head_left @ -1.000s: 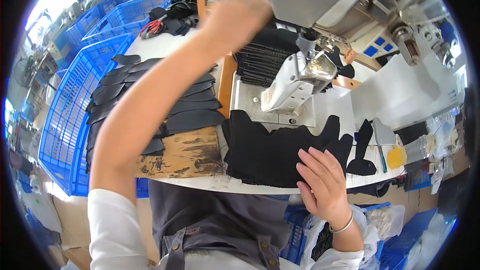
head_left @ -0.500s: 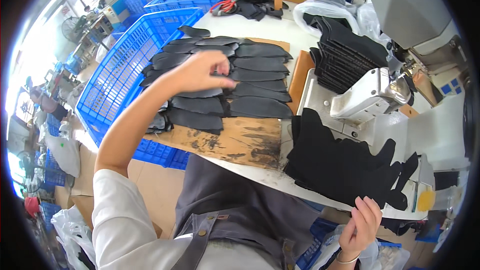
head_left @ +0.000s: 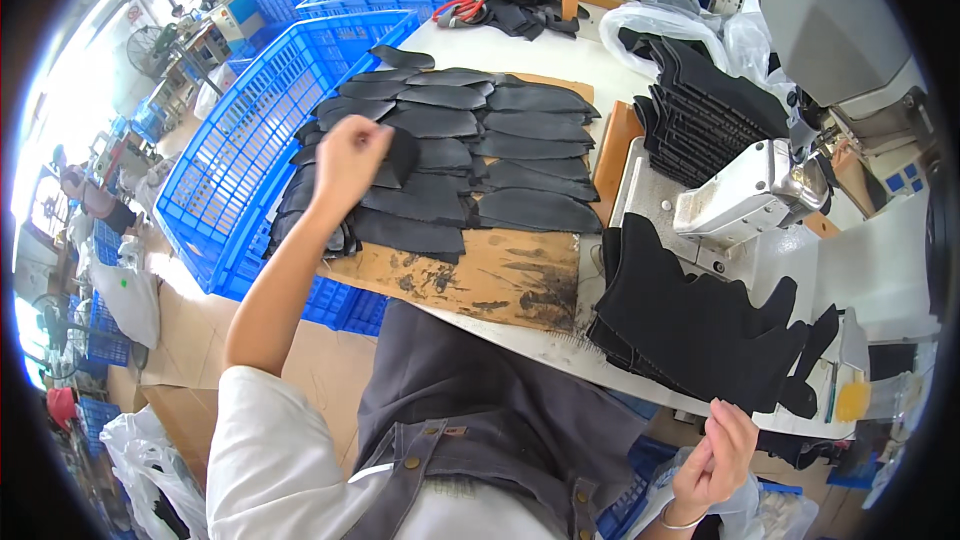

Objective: Sorting and stacking cut fabric and leather shoe upper components at a manufacturing station.

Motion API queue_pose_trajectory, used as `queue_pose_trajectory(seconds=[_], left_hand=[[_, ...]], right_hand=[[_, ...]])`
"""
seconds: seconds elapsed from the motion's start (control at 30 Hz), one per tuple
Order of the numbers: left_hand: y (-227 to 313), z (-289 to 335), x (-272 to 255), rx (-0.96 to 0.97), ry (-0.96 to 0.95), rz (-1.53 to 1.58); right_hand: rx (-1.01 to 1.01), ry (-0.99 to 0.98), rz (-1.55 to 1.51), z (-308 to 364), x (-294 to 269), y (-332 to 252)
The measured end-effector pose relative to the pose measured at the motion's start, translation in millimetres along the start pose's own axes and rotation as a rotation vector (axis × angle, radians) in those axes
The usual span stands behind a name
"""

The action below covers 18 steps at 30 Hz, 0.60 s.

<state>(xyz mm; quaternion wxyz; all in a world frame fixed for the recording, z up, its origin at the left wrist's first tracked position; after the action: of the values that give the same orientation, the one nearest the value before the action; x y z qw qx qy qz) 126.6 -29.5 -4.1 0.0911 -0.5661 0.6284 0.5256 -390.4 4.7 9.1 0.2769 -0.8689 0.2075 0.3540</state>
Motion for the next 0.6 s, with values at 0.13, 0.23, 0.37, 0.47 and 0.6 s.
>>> queue_pose_trajectory(seconds=[0.13, 0.23, 0.37, 0.47, 0.6], left_hand=[[-54.1, 23.2, -95.3, -0.067, 0.487, 0.377], [4.9, 29.6, -101.2, -0.013, 0.416, 0.552], [148.9, 55.6, -29.1, 0.184, -0.128, 0.904], [240.7, 90.9, 21.4, 0.214, -0.662, 1.426], [292.3, 102.0, 62.1, 0.254, -0.934, 1.400]], right_hand=[[-0.031, -0.008, 0.002, -0.7, 1.8, -5.8], [-0.077, 0.048, 0.004, -4.5, -1.1, -11.0], [-0.123, 0.109, -0.156, -32.3, -1.2, -27.2], [-0.031, 0.010, -0.679, -79.0, 24.8, -30.6], [0.363, -0.319, -1.072, -80.5, 42.6, 3.7]])
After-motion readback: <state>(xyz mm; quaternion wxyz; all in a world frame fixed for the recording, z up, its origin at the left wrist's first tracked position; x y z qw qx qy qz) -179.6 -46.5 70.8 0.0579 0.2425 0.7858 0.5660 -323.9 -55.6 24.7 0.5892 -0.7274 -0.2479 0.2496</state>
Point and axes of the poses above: each hand's wrist, its own z-axis away from the middle knuckle, its own x-axis out of the palm, y = z × x, the point moved 9 cm from there along -z, towards the middle knuckle, and after that the axes turned 9 degrees about -y, right-handed, at the moved point
